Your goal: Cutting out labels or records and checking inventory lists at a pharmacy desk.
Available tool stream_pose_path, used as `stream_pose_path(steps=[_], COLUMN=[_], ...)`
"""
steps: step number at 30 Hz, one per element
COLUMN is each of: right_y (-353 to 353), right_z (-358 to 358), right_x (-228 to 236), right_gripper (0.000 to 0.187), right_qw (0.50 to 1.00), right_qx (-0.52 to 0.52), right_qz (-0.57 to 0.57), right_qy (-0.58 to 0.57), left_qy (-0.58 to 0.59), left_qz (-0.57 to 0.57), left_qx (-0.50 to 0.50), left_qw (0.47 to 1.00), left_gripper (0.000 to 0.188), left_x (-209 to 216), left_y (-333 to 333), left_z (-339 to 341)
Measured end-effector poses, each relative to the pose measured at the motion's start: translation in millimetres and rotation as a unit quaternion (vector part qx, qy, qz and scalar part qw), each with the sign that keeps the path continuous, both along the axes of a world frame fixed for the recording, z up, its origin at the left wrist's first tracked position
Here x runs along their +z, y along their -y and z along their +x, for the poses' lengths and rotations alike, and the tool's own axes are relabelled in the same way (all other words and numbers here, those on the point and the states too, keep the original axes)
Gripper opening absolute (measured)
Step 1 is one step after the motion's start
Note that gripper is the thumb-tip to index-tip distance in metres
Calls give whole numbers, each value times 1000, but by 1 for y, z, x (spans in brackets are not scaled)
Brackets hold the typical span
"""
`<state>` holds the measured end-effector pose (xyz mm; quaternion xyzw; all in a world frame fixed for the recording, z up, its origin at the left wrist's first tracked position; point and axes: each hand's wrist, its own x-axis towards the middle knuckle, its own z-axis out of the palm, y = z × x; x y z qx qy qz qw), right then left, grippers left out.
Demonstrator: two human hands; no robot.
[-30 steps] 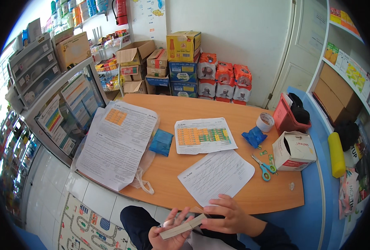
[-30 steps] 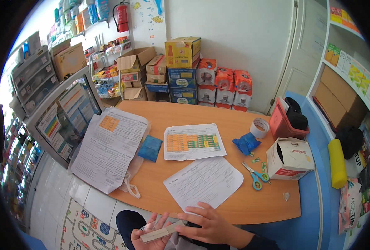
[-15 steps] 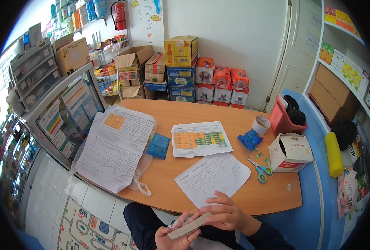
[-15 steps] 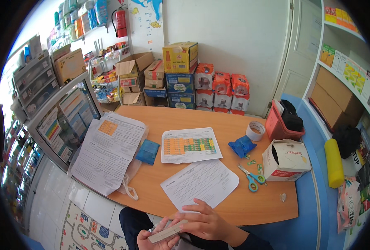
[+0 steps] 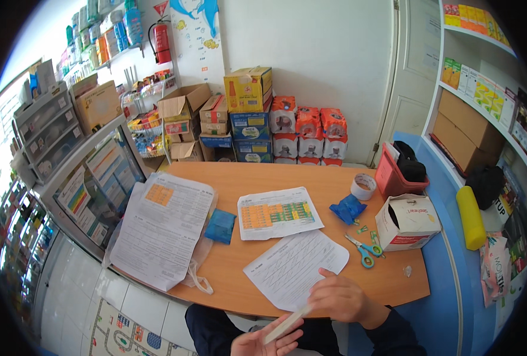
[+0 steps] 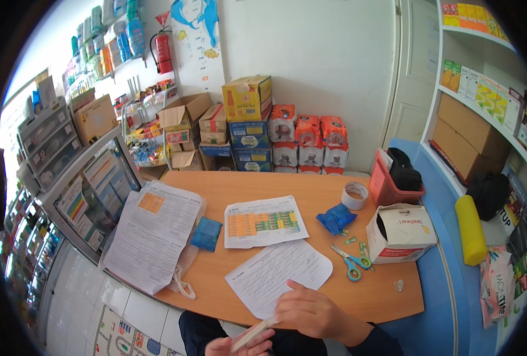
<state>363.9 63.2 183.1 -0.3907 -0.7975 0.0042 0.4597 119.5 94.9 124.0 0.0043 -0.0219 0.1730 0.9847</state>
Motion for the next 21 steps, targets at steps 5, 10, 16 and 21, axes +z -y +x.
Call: stream_pose_path(steps=[5,10,16,21], right_y=[3,-19,-32,1], right_z=[45,55,81,81], right_x=[34,65,77,54], right_gripper=[13,11,13,19], right_qw=[970,906,906,846], right_qx=[-211,-252,-357,-414], right_qz=[-15,-239,-183,-335], right_qy=[-116,-244,-136,-20], left_qy=[13,-315,-355,-351], left_qz=[9,550,861,877], left_qx=[52,168,239,270], left_qw=[999,755,275,187], left_gripper=[65,50,33,33], left_x=[-21,0,12,17], left_y=[-19,-78,-174,-174], left_z=[-8,-1,50,63])
